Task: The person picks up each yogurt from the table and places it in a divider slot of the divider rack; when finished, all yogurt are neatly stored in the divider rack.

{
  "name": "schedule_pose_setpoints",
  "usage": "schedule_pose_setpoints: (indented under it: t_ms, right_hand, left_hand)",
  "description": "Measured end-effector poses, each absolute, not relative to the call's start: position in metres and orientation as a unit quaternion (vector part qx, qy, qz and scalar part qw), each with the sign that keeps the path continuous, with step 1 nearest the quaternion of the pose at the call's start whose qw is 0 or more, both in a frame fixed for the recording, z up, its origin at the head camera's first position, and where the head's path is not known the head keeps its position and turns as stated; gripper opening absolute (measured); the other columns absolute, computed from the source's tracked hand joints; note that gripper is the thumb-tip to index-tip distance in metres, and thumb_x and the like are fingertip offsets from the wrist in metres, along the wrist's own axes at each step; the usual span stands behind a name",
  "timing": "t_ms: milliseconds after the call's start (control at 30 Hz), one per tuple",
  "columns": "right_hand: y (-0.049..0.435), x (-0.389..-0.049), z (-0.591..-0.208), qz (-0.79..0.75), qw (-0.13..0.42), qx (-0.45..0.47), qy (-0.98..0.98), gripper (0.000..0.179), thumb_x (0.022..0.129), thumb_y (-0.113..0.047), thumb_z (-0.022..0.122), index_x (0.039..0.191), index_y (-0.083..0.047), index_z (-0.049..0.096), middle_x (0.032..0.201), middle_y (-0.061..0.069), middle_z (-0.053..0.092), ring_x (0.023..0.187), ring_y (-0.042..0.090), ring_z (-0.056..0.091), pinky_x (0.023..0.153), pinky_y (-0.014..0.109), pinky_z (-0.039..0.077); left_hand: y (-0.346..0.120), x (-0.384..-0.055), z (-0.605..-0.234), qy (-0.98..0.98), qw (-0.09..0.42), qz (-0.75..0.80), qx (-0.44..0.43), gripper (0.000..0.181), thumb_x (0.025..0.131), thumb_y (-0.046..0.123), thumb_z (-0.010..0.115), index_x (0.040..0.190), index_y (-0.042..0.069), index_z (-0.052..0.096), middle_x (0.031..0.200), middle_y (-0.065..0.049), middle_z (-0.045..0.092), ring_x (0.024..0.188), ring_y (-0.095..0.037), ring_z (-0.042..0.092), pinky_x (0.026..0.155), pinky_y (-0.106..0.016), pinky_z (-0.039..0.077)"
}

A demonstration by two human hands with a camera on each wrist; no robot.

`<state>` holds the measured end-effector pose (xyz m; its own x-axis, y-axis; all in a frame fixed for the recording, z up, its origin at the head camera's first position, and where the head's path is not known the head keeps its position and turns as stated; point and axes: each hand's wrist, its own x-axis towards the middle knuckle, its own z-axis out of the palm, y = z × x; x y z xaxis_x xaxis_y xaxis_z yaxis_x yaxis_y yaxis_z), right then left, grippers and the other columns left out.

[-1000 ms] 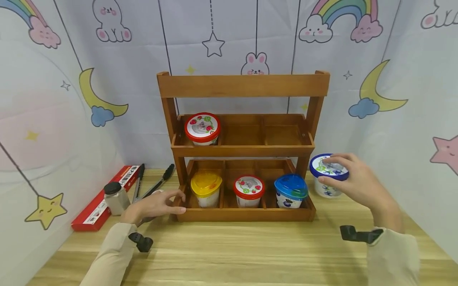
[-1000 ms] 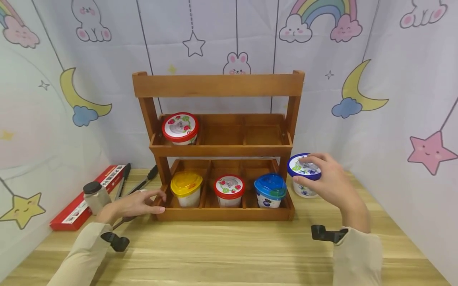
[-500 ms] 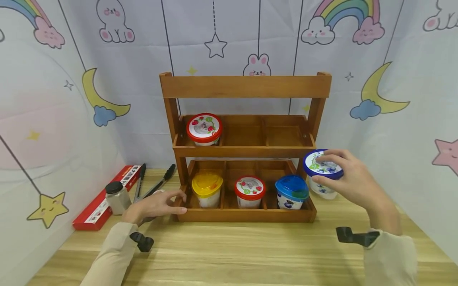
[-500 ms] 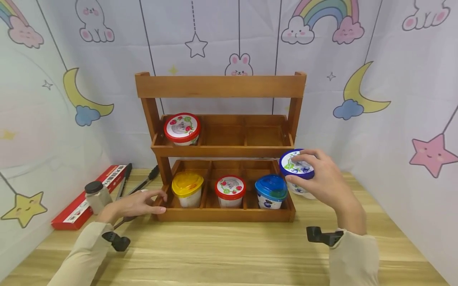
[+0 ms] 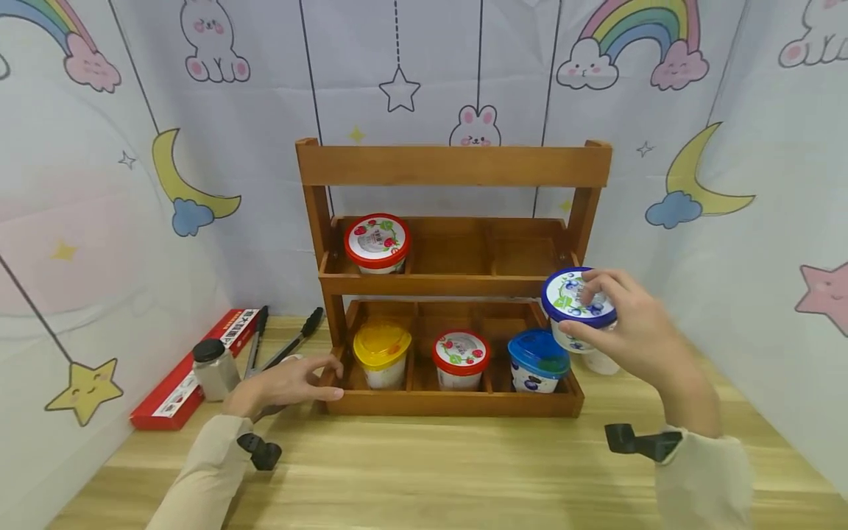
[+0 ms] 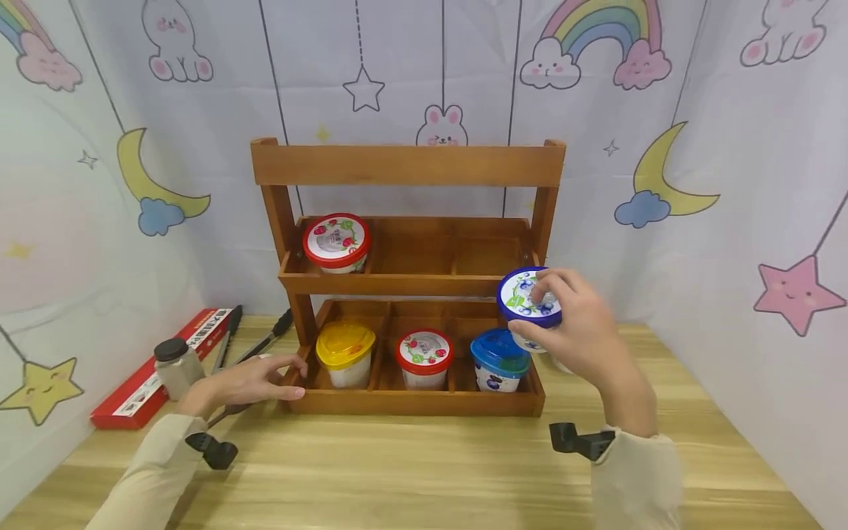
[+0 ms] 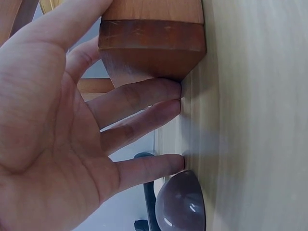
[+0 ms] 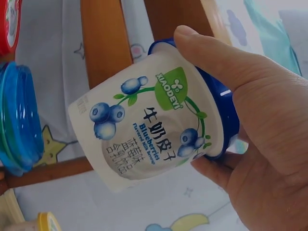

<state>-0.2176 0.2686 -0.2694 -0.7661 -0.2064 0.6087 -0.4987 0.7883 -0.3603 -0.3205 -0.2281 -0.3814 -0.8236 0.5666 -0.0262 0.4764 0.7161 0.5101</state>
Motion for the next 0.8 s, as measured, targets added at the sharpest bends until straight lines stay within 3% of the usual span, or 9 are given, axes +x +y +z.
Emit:
schedule_pose_setpoints:
  t_ms: [233,333,400,467,533,700,800]
  right_hand:
    - [0.256,-0.221,-0.257,0.253,0.321,0.233,-0.883,0.039,0.08,-0.018,0.087,0.087,-0.011,0.049,0.135,0.019,0.052,0.116,0.046,0.051,0.076,0.056,0.055]
    - [0.252,-0.224,-0.248,0.24,0.339,0.238,-0.878,0.04,0.079,-0.02,0.088,0.083,-0.012,0.048,0.134,0.018,0.055,0.116,0.043,0.053,0.078,0.039,0.056]
    - [0.249,-0.225,-0.244,0.233,0.343,0.239,-0.878,0.04,0.079,-0.022,0.088,0.083,-0.013,0.049,0.134,0.016,0.056,0.116,0.042,0.053,0.077,0.025,0.052]
    - [0.245,-0.227,-0.24,0.228,0.345,0.24,-0.878,0.039,0.079,-0.024,0.088,0.082,-0.014,0.05,0.135,0.015,0.056,0.116,0.041,0.054,0.076,0.019,0.047]
    - [0.24,-0.228,-0.236,0.225,0.345,0.243,-0.878,0.038,0.08,-0.026,0.087,0.082,-0.014,0.05,0.135,0.015,0.056,0.118,0.041,0.053,0.076,0.024,0.05]
    - [0.229,-0.231,-0.228,0.23,0.333,0.253,-0.879,0.036,0.083,-0.026,0.084,0.084,-0.013,0.051,0.137,0.015,0.054,0.12,0.042,0.051,0.078,0.051,0.056]
    - [0.225,-0.233,-0.226,0.234,0.331,0.258,-0.877,0.035,0.083,-0.024,0.084,0.084,-0.012,0.051,0.138,0.015,0.052,0.119,0.042,0.05,0.075,0.052,0.057]
  left_hand:
    - [-0.23,-0.32,-0.384,0.919,0.094,0.257,0.283,0.048,0.092,0.046,0.07,0.126,0.014,0.058,0.093,-0.001,0.057,0.073,-0.016,0.048,0.064,-0.034,0.037]
    - [-0.23,-0.321,-0.383,0.921,0.095,0.258,0.276,0.048,0.092,0.046,0.07,0.126,0.014,0.058,0.089,-0.001,0.056,0.072,-0.017,0.048,0.064,-0.034,0.037]
    - [-0.23,-0.321,-0.383,0.92,0.098,0.262,0.274,0.048,0.092,0.046,0.07,0.126,0.014,0.058,0.089,-0.001,0.056,0.073,-0.017,0.048,0.064,-0.035,0.037]
    - [-0.23,-0.321,-0.384,0.919,0.1,0.266,0.274,0.048,0.092,0.046,0.07,0.125,0.013,0.058,0.091,-0.001,0.056,0.074,-0.017,0.048,0.065,-0.035,0.037]
    - [-0.231,-0.321,-0.384,0.919,0.099,0.265,0.274,0.048,0.092,0.046,0.07,0.125,0.014,0.058,0.089,-0.001,0.055,0.074,-0.017,0.048,0.065,-0.035,0.036]
    - [-0.231,-0.32,-0.383,0.921,0.09,0.257,0.277,0.046,0.092,0.046,0.07,0.124,0.014,0.059,0.084,-0.001,0.052,0.069,-0.016,0.046,0.062,-0.033,0.036]
    - [-0.231,-0.32,-0.382,0.921,0.092,0.255,0.278,0.047,0.092,0.046,0.07,0.124,0.014,0.059,0.085,-0.001,0.053,0.07,-0.016,0.046,0.062,-0.033,0.036]
